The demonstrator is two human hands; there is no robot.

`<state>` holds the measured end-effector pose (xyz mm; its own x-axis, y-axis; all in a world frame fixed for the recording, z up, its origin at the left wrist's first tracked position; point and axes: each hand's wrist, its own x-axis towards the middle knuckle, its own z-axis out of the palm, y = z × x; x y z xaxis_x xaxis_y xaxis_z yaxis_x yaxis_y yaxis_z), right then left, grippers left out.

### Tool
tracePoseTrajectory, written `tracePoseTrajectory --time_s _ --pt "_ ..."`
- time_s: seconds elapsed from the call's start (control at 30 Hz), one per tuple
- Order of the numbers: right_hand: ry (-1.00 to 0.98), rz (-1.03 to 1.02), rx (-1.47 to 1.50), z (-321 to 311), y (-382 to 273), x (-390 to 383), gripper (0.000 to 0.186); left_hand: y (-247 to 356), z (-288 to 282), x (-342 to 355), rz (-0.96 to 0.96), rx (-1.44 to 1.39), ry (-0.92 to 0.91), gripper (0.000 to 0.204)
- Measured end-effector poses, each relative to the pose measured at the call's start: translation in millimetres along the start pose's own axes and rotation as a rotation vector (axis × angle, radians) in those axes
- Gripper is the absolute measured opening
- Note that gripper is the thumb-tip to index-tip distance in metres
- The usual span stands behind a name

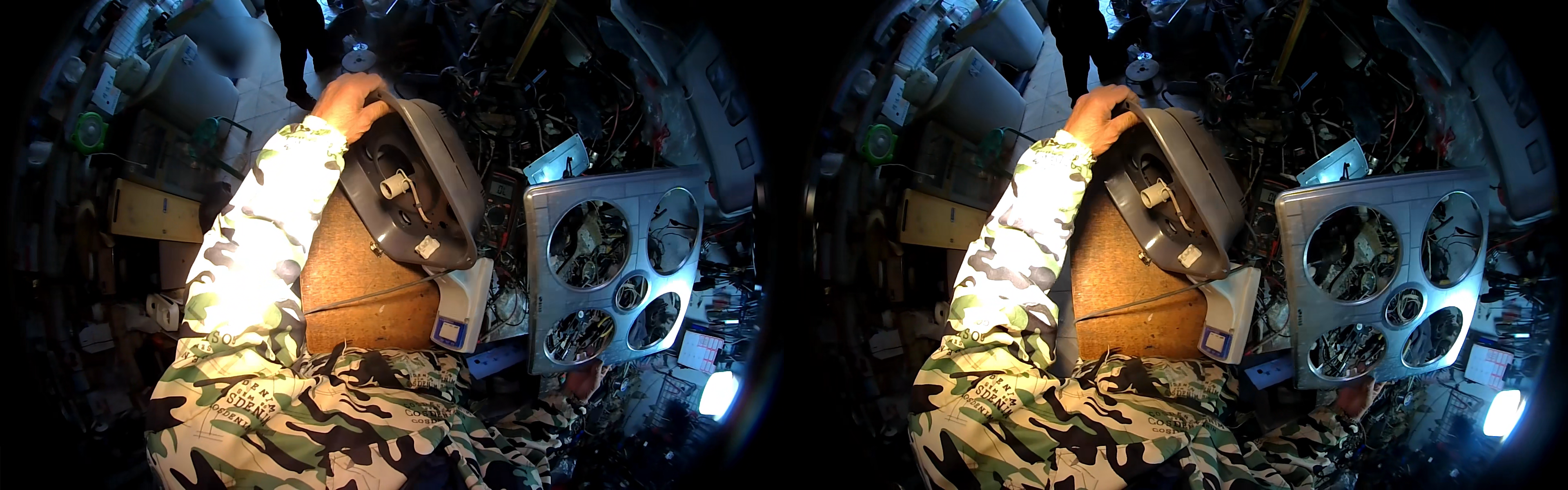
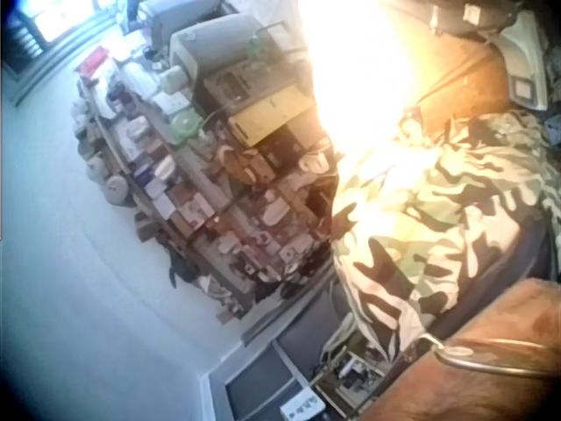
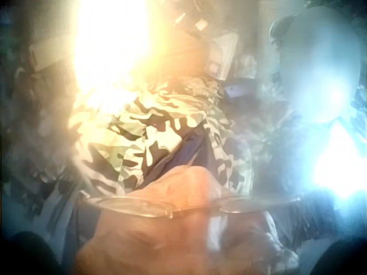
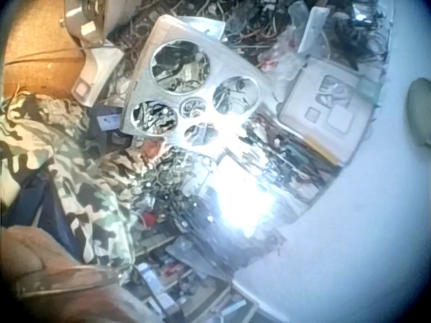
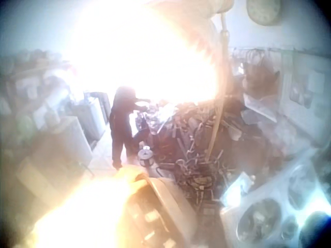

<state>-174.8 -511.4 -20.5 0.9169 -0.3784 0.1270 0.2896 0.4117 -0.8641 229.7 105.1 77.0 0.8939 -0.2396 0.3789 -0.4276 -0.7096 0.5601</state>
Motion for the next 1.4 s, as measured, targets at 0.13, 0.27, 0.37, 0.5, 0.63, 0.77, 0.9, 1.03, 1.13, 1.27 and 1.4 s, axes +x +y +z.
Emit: tracePoseTrajectory --time_s 0.13,0.27,0.37,0.5,0.63,0.77,0.9,1.03,1.13,1.27,1.4 --pt "0.118 0.028 -0.064 35.3 -1.6 -12.7 0.040 -4.1 12.1 11.0 -0.010 -0.038 -0.017 0.023" --pt "0.075 0.038 -0.069 105.5 10.4 -0.1 0.035 -9.5 3.7 9.5 -0.100 -0.129 -0.008 0.026" --pt "0.020 0.087 -0.073 123.8 14.0 -6.6 0.038 -29.5 15.9 13.0 -0.107 -0.242 -0.020 0.028" --pt "0.020 0.087 -0.149 200.5 44.6 -31.2 0.042 -42.9 37.0 16.0 -0.186 -0.459 -0.140 0.033" --pt "0.023 0.241 -0.169 264.8 71.8 -37.3 0.036 -71.3 44.2 -5.5 -0.200 -0.780 -0.102 0.039" --pt "0.015 0.257 -0.199 303.9 100.9 -37.4 0.033 -97.6 59.3 -15.7 -0.209 -0.815 -0.143 0.056" --pt "-0.021 0.330 -0.197 303.2 134.6 -32.5 0.034 -112.0 63.7 -21.6 -0.427 -1.209 -0.280 0.079" --pt "-0.060 0.349 -0.143 308.6 154.6 -30.1 0.036 -114.3 57.3 -27.8 -0.341 -1.190 -0.405 0.088" --pt "-0.021 0.347 -0.070 323.8 167.8 -29.8 0.038 -116.2 57.7 -27.2 -0.351 -1.348 -0.478 0.077" --pt "0.050 0.357 -0.058 332.7 180.9 -32.9 0.036 -100.8 57.2 -27.8 -0.307 -1.295 -0.473 0.063" --pt "0.040 0.384 -0.162 310.1 197.8 -44.6 0.033 -107.6 62.7 -27.2 -0.293 -1.298 -0.457 0.057"
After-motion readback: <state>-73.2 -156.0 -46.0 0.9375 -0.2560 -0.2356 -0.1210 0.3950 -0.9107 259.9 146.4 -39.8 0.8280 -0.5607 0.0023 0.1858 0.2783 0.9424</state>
